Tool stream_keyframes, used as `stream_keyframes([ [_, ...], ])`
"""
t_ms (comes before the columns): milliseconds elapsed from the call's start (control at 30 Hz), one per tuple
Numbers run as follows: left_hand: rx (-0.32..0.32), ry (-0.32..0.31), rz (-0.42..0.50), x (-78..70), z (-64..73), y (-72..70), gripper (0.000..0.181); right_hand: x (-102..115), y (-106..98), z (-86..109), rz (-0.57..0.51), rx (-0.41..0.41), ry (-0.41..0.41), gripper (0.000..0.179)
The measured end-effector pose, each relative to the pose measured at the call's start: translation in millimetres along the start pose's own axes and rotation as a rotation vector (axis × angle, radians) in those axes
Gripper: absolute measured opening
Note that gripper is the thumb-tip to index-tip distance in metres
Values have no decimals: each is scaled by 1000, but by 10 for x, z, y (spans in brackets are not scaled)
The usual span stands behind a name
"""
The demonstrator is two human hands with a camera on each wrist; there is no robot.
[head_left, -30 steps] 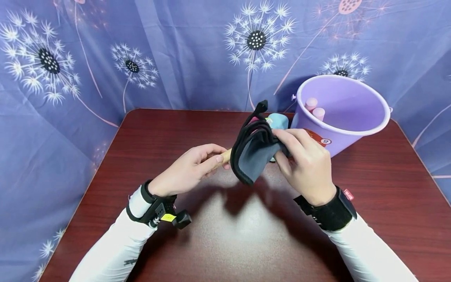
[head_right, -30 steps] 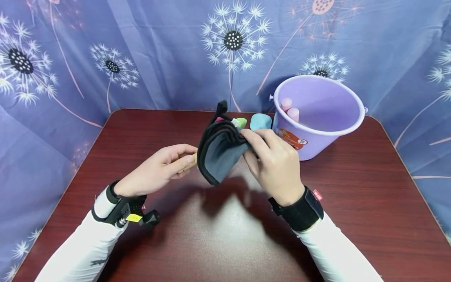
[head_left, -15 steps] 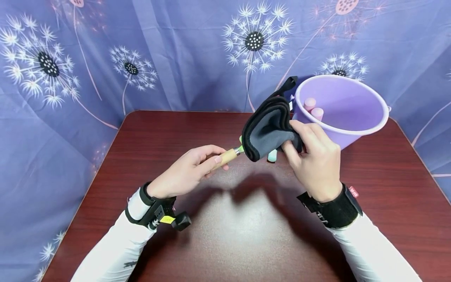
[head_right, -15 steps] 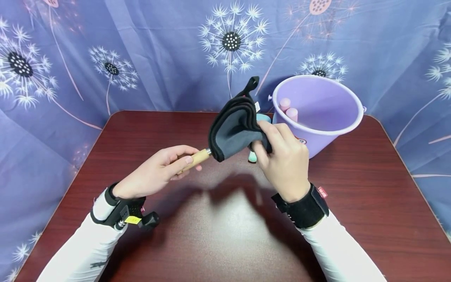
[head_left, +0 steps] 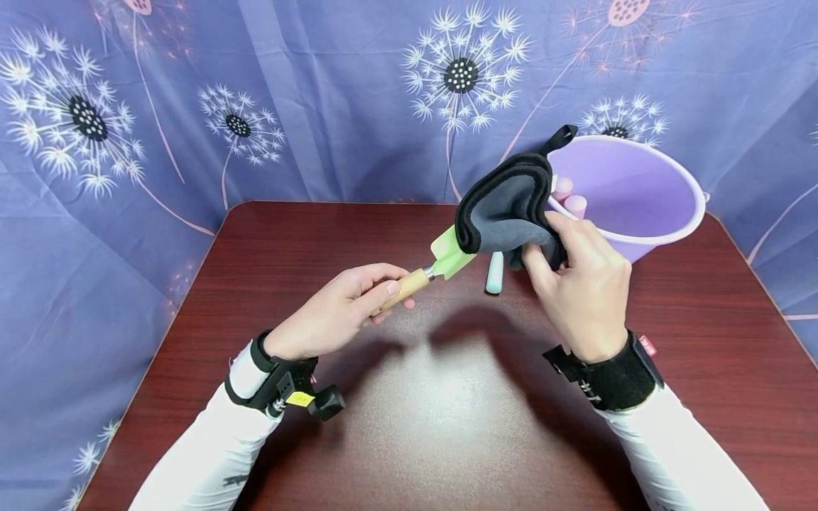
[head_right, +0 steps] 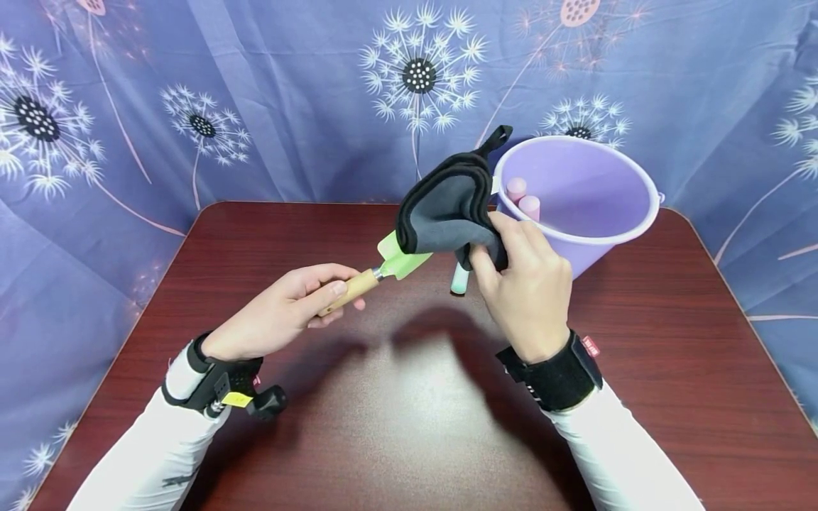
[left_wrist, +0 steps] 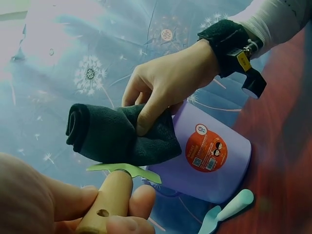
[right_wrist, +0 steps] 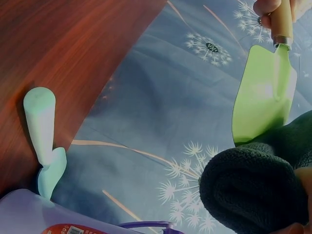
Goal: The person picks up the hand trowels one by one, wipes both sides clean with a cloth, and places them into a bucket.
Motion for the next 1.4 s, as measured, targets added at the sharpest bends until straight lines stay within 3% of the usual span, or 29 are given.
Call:
stream_keyframes([
  [400, 29, 1, 81, 16, -2, 12, 25, 68, 14, 49, -19, 77, -27, 23],
  [700, 14, -32, 143, 23, -10, 31, 27, 163, 14, 99, -75, 135, -112, 29],
  [1000, 8, -76, 280, 32, -20, 47, 26, 262, 19, 121, -143, 139, -218, 31],
  [1200, 6, -124, 297, 28, -11, 42, 21, 330, 15, 123, -155, 139, -291, 30],
  [1400, 21, -109, 282, 32, -11, 23, 19, 388, 10, 102, -170, 126, -368, 30],
])
Point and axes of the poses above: each hand's wrist, its own z-axis away from the middle knuckle, its own y-axis out of the palm, x = y × z, the point moved 2 cm from there along -z, towards the middle knuckle, and after that the axes turned 9 degrees about -x, right-handed, at the moved point
